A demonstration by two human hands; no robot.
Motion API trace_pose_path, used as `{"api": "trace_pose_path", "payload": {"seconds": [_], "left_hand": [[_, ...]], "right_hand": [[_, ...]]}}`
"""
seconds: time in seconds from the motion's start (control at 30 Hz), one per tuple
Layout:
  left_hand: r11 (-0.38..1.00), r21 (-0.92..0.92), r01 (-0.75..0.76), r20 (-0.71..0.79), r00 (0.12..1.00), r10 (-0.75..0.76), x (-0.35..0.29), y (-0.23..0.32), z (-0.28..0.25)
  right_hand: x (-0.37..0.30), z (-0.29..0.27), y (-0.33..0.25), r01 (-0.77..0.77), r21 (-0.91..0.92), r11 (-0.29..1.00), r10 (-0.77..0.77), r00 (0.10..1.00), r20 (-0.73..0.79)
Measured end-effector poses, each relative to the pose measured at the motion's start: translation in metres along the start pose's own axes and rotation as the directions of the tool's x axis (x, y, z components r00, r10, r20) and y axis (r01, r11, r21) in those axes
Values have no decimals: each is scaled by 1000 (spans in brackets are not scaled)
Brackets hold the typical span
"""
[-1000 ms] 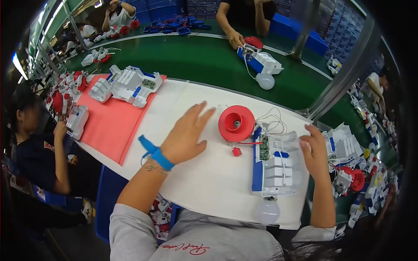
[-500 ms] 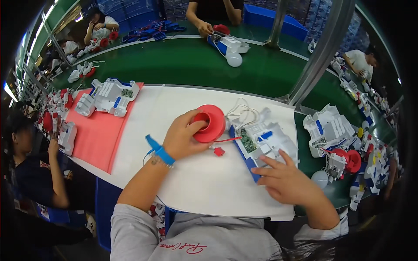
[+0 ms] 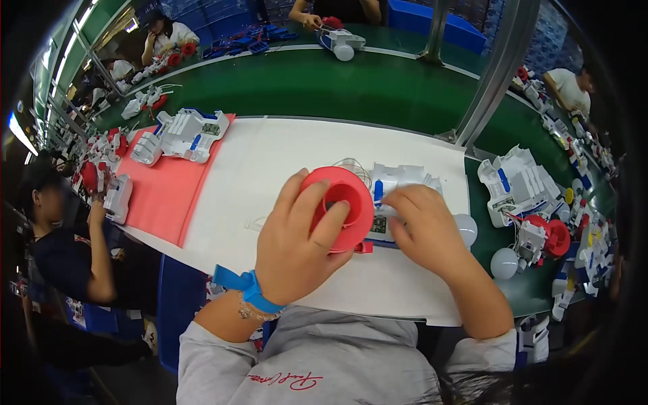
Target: Assembling an electronic component with a motor and plastic housing on an assembly line.
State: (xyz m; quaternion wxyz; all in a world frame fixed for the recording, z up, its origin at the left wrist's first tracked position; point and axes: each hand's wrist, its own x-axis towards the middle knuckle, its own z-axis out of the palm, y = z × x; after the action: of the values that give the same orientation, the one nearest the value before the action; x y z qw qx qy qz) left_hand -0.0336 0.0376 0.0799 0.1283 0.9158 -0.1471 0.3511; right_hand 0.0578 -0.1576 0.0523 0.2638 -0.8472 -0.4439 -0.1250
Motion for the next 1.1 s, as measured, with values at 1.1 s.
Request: {"api": "trace_pose_path", "payload": {"seconds": [1.1], "left_hand": [[793,-569,220,126,975,-181,-56,-22,30]], "right_hand": [[-2,20,-3,-82,249,965,79,997,21]]}}
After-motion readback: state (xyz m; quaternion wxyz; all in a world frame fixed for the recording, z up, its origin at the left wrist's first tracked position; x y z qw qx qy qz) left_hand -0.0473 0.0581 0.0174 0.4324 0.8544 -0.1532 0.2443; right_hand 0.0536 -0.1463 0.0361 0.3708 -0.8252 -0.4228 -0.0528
